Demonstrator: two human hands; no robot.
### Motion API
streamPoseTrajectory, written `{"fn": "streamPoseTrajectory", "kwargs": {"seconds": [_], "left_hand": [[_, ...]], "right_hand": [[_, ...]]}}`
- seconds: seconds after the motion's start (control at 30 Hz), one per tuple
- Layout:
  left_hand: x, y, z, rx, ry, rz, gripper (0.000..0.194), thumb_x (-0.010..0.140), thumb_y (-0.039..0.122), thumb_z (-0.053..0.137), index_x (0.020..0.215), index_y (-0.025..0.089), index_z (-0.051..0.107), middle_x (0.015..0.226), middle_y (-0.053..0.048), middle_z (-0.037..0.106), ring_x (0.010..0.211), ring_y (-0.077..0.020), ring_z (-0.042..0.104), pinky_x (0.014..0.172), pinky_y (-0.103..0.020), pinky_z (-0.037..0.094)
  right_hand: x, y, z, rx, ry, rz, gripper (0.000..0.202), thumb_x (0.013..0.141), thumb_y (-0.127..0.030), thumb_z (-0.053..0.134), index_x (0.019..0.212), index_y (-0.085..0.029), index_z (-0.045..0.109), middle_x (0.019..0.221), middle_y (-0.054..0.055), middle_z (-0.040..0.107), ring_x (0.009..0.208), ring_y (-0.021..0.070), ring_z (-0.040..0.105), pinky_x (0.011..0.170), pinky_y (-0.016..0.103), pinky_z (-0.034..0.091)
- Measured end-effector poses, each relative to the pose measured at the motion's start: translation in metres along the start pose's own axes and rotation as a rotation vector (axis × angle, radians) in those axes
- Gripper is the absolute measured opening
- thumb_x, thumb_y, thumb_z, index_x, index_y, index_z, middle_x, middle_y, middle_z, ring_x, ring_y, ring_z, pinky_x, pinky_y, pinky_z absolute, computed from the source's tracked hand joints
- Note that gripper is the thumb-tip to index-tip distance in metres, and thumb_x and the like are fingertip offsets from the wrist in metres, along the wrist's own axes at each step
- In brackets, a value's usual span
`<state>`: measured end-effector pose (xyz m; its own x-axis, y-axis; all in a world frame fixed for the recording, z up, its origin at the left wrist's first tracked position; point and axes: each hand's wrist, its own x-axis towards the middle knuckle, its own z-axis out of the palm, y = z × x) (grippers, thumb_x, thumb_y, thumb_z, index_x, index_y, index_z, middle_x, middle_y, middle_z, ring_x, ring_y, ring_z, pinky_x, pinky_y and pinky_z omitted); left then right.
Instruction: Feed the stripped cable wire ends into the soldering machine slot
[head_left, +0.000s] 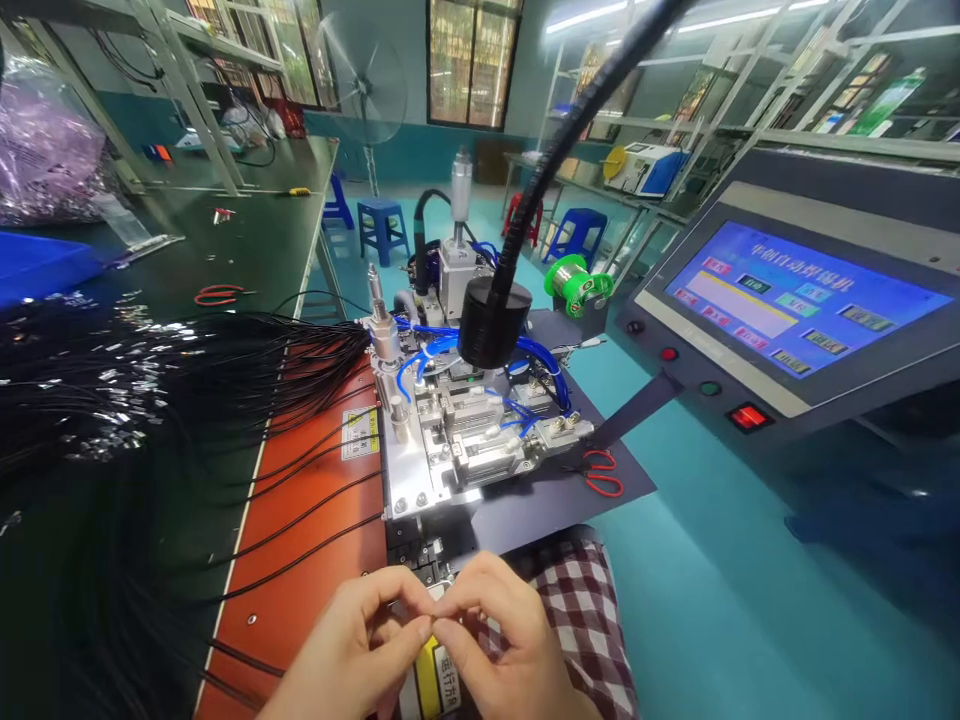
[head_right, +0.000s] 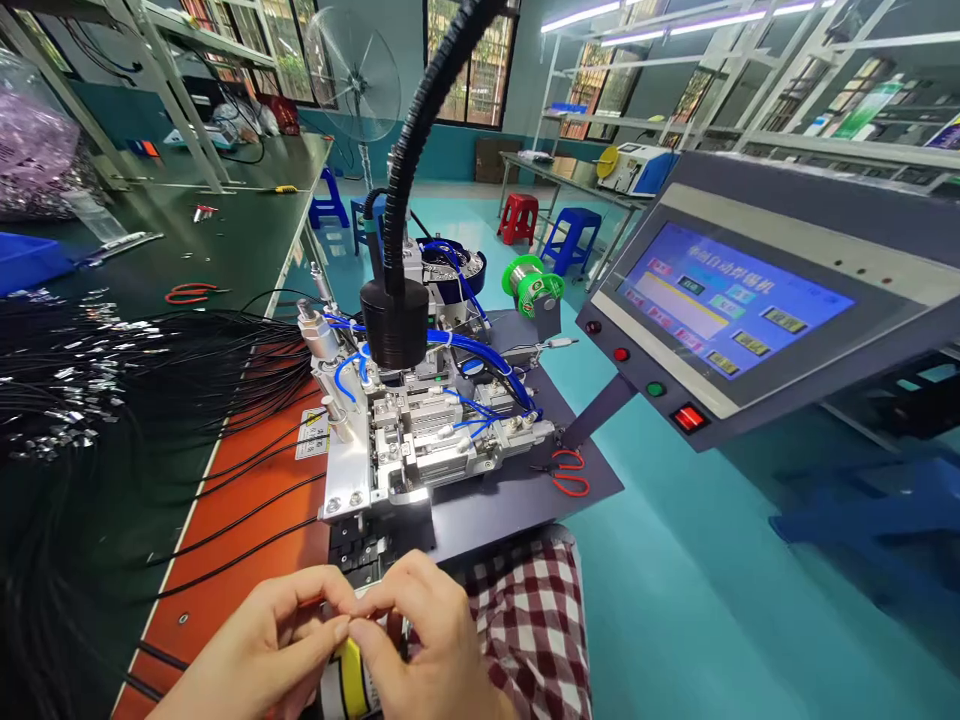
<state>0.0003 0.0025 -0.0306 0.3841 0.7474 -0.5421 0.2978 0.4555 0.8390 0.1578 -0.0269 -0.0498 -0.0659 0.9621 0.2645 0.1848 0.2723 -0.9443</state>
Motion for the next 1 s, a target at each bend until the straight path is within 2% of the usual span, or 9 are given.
{"fn": "streamPoseTrajectory", "kwargs": {"seconds": [0.1, 0.23, 0.4, 0.73, 1.0], "left_hand": [[0.000, 0.001, 0.000, -0.038, -0.005, 0.007, 0.032, 0.073, 0.047, 0.063, 0.073, 0.018, 0.050, 0.032, 0.010, 0.039, 0.029, -0.0052, 0.033, 0.033, -0.015, 0.022], [-0.004, 0.007, -0.001, -0.048, 0.011, -0.006, 0.030, 0.075, 0.045, 0.062, 0.073, 0.017, 0.052, 0.033, 0.009, 0.042, 0.029, -0.0042, 0.030, 0.034, -0.015, 0.021], [-0.007, 0.014, -0.003, -0.077, -0.043, -0.014, 0.024, 0.076, 0.039, 0.063, 0.075, 0.016, 0.055, 0.038, 0.011, 0.037, 0.034, -0.0044, 0.030, 0.037, -0.017, 0.023], [-0.009, 0.018, -0.002, 0.005, -0.032, 0.036, 0.015, 0.077, 0.029, 0.061, 0.080, 0.014, 0.061, 0.044, 0.010, 0.036, 0.040, -0.0054, 0.032, 0.041, -0.018, 0.024], [-0.011, 0.015, -0.001, 0.137, -0.004, 0.077, 0.017, 0.078, 0.029, 0.059, 0.083, 0.013, 0.064, 0.050, 0.008, 0.038, 0.047, -0.0070, 0.032, 0.044, -0.020, 0.023]], "right_hand": [[0.000, 0.000, -0.001, 0.054, -0.001, 0.066, 0.010, 0.078, -0.012, 0.060, 0.083, -0.019, 0.065, 0.074, 0.001, 0.056, 0.065, 0.0140, 0.053, 0.058, 0.025, 0.042], [0.003, -0.002, -0.005, 0.199, 0.036, 0.270, 0.007, 0.080, -0.014, 0.057, 0.078, -0.018, 0.063, 0.073, 0.000, 0.055, 0.064, 0.0129, 0.050, 0.059, 0.025, 0.041], [0.005, 0.002, -0.009, 0.438, -0.067, 0.471, 0.007, 0.080, -0.023, 0.062, 0.078, -0.016, 0.062, 0.064, -0.003, 0.051, 0.054, 0.0090, 0.042, 0.051, 0.022, 0.035], [0.004, 0.008, -0.010, 0.602, -0.125, 0.517, 0.012, 0.078, -0.028, 0.068, 0.077, -0.017, 0.063, 0.060, -0.005, 0.050, 0.050, 0.0063, 0.039, 0.047, 0.019, 0.032], [0.007, 0.003, -0.016, 0.481, -0.180, 0.537, 0.013, 0.077, -0.026, 0.069, 0.073, -0.015, 0.063, 0.065, -0.002, 0.055, 0.056, 0.0080, 0.043, 0.052, 0.020, 0.033]]}}
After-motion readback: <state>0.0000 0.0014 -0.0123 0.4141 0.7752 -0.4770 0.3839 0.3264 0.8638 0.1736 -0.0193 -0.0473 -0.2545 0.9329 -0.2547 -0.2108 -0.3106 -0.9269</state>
